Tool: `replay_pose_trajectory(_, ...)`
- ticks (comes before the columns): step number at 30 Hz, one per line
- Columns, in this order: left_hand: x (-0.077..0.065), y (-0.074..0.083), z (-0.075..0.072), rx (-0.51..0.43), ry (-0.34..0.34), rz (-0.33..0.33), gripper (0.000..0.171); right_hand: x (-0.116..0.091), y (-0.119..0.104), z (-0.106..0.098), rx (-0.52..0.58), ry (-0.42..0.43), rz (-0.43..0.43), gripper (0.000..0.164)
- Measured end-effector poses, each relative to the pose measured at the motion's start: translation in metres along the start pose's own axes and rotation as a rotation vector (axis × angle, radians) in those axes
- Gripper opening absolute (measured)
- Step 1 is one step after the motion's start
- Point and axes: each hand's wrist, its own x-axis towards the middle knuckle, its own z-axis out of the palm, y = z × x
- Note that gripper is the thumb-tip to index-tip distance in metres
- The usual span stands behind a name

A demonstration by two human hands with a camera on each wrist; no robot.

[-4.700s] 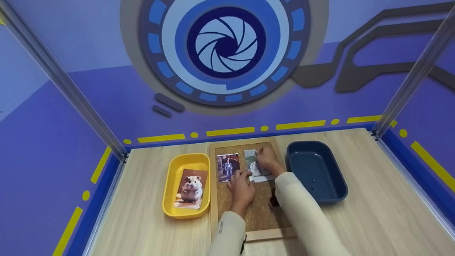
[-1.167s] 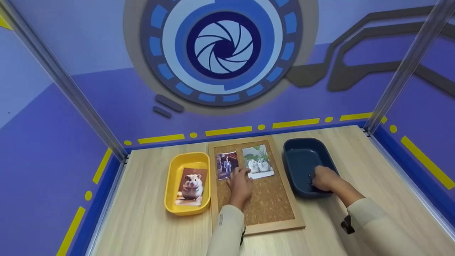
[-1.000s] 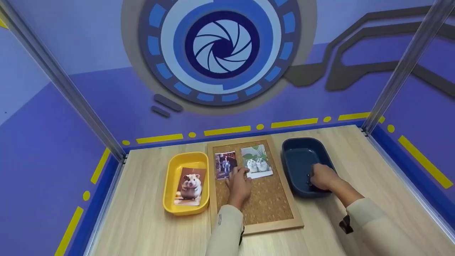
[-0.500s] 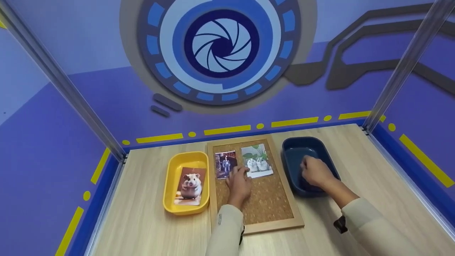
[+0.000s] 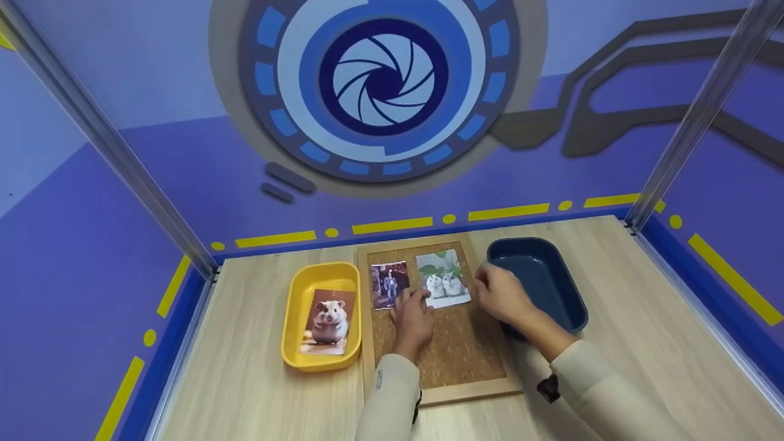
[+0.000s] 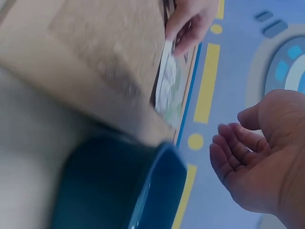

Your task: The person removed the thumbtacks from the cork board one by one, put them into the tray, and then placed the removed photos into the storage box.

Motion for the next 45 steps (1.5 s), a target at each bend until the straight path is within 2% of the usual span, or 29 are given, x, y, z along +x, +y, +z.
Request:
replay_pose_trajectory(4, 0.000, 0.001, -0.001, 0.031, 0.013, 0.003, 0.023, 0.004, -0.012, 0.019, 0.025, -0.015, 0.020, 0.010)
replay_pose_trajectory(8, 0.000, 0.001, -0.002, 0.029, 0.010, 0.001, 0.023, 0.008, -0.018, 0.040, 0.041, -0.025, 0.048, 0.019)
replay_pose_trajectory(13, 0.002, -0.002, -0.004, 0.028, 0.032, 0.010, 0.023, 0.018, -0.020, 0.070, 0.095, -0.043, 0.186, 0.032)
replay_pose_trajectory(17, 0.003, -0.006, -0.007, 0.035, 0.029, -0.007, 0.023, 0.028, -0.017, 0.094, 0.139, 0.012, 0.280, 0.040)
replay_pose_trajectory(22, 0.001, -0.007, -0.010, 0.033, 0.010, -0.026, 0.023, 0.036, -0.012, 0.115, 0.130, 0.136, 0.312, 0.044)
replay_pose_trajectory(28, -0.002, -0.003, -0.007, 0.020, -0.002, -0.018, 0.024, 0.039, -0.001, 0.124, 0.078, 0.190, 0.321, 0.051)
replay_pose_trajectory(36, -0.003, 0.002, -0.006, 0.010, -0.030, -0.024, 0.026, 0.041, 0.015, 0.127, 0.126, 0.250, 0.328, 0.057)
replay_pose_trajectory(45, -0.002, 0.004, -0.006, 0.014, -0.060, -0.033, 0.028, 0.045, 0.019, 0.132, 0.112, 0.279, 0.342, 0.060)
